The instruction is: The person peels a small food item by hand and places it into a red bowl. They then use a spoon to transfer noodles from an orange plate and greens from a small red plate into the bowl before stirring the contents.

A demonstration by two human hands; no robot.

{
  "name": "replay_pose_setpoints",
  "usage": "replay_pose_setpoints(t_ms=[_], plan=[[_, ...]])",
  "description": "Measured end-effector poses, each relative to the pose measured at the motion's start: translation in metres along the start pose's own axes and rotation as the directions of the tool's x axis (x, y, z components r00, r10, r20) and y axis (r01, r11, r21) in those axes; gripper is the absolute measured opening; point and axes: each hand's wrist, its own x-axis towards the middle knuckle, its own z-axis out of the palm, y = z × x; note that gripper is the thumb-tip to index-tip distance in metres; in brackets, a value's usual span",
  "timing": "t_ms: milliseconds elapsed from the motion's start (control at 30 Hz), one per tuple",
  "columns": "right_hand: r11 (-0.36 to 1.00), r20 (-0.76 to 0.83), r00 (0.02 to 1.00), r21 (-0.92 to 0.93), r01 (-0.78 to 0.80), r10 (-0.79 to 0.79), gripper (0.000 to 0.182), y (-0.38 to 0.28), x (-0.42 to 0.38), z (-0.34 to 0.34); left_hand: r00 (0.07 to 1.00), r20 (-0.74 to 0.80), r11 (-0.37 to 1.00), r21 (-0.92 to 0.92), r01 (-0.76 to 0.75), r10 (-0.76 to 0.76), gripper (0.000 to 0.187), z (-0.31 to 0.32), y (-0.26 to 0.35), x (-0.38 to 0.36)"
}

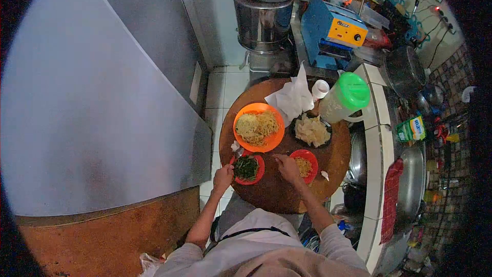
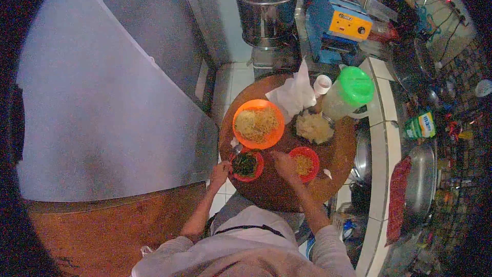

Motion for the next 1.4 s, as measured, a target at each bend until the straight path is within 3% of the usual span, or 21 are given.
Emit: replay_pose_setpoints(t_ms=[67, 200, 267, 333, 367, 433, 467, 533, 567, 600, 633, 767, 833, 967, 1033, 1067, 1133, 1267, 1333, 1400], plan=[[0.996, -0.025, 1.000, -0.088, 0.013, -0.015, 0.024, -0.020, 0.002, -0.010, 0.995, -0.087, 0.994, 0.095, -0.044, 0.053, 0.023, -0.001, 0.005, 0.003], [0.994, -0.113, 0.993, -0.103, 0.029, -0.040, 0.026, -0.026, 0.022, -0.005, 0.970, -0.204, 0.990, 0.087, -0.114, 0.130, 0.023, -0.009, 0.015, 0.018], [0.960, -0.195, 0.970, -0.265, 0.091, -0.146, 0.025, -0.027, 0.044, 0.002, 0.945, -0.310, 0.990, 0.128, -0.067, 0.104, 0.021, -0.019, 0.033, 0.024], [0.930, -0.091, 0.993, -0.365, 0.031, -0.069, 0.026, -0.017, 0.078, 0.020, 0.942, -0.317, 0.993, 0.070, -0.094, 0.111, 0.024, -0.024, 0.039, 0.035], [0.930, -0.095, 0.993, -0.365, 0.035, -0.075, 0.026, -0.018, 0.092, 0.022, 0.958, -0.279, 0.993, 0.118, -0.032, 0.064, 0.026, -0.023, 0.037, 0.044], [0.821, -0.124, 0.916, -0.502, 0.273, -0.381, 0.026, -0.027, 0.115, 0.022, 0.967, -0.254, 0.985, 0.167, 0.028, 0.016, 0.027, -0.017, 0.028, 0.056], [0.819, -0.125, 0.913, -0.501, 0.280, -0.389, 0.026, -0.035, 0.125, 0.023, 0.966, -0.257, 0.981, 0.193, 0.009, 0.042, 0.029, -0.013, 0.023, 0.061], [0.900, -0.081, 0.996, -0.432, -0.064, 0.032, 0.026, -0.053, 0.140, 0.025, 0.961, -0.269, 0.976, 0.219, -0.009, 0.069, 0.031, -0.015, 0.031, 0.063], [0.900, -0.082, 0.996, -0.432, -0.054, 0.021, 0.026, -0.052, 0.145, 0.026, 0.975, -0.222, 0.971, 0.234, 0.054, -0.001, 0.030, -0.016, 0.035, 0.062], [0.824, -0.007, 0.981, -0.544, 0.158, -0.193, 0.027, -0.040, 0.151, 0.034, 0.982, -0.176, 0.961, 0.250, 0.117, -0.074, 0.029, -0.021, 0.045, 0.058], [0.693, 0.091, 0.918, -0.629, 0.353, -0.386, 0.028, -0.037, 0.153, 0.035, 0.978, -0.203, 0.963, 0.251, 0.094, -0.043, 0.028, -0.029, 0.060, 0.048], [0.637, 0.109, 0.883, -0.654, 0.409, -0.456, 0.027, -0.031, 0.150, 0.038, 0.980, -0.195, 0.973, 0.221, 0.068, -0.024, 0.026, -0.011, 0.026, 0.060], [0.576, 0.105, 0.781, -0.616, 0.537, -0.615, 0.026, -0.026, 0.152, 0.039, 0.974, -0.225, 0.983, 0.176, 0.056, -0.015, 0.025, -0.013, 0.031, 0.055], [0.695, 0.100, 0.885, -0.582, 0.422, -0.454, 0.024, -0.035, 0.142, 0.020, 0.981, -0.195, 0.973, 0.228, 0.047, -0.002, 0.023, -0.008, 0.020, 0.063], [0.563, 0.347, 0.852, -0.642, 0.521, -0.393, 0.024, -0.022, 0.145, 0.022, 0.987, -0.160, 0.967, 0.253, 0.014, 0.028, 0.023, -0.009, 0.020, 0.066], [0.563, 0.347, 0.852, -0.642, 0.521, -0.392, 0.024, -0.016, 0.145, 0.024, 0.987, -0.159, 0.968, 0.252, 0.014, 0.027, 0.023, -0.008, 0.021, 0.065], [0.646, 0.131, 0.860, -0.606, 0.464, -0.494, 0.025, -0.010, 0.143, 0.028, 0.978, -0.203, 0.969, 0.248, 0.012, 0.040, 0.022, -0.011, 0.030, 0.062], [0.612, 0.199, 0.885, -0.658, 0.439, -0.421, 0.027, -0.008, 0.143, 0.027, 0.974, -0.223, 0.971, 0.238, 0.022, 0.032, 0.023, -0.013, 0.030, 0.072], [0.594, 0.233, 0.885, -0.669, 0.447, -0.403, 0.028, -0.023, 0.136, 0.019, 0.972, -0.209, 0.956, 0.289, -0.045, 0.109, 0.024, -0.015, 0.029, 0.081], [0.620, 0.158, 0.864, -0.636, 0.460, -0.479, 0.027, -0.024, 0.131, 0.021, 0.976, -0.208, 0.947, 0.322, 0.005, 0.066, 0.024, -0.014, 0.032, 0.091]])
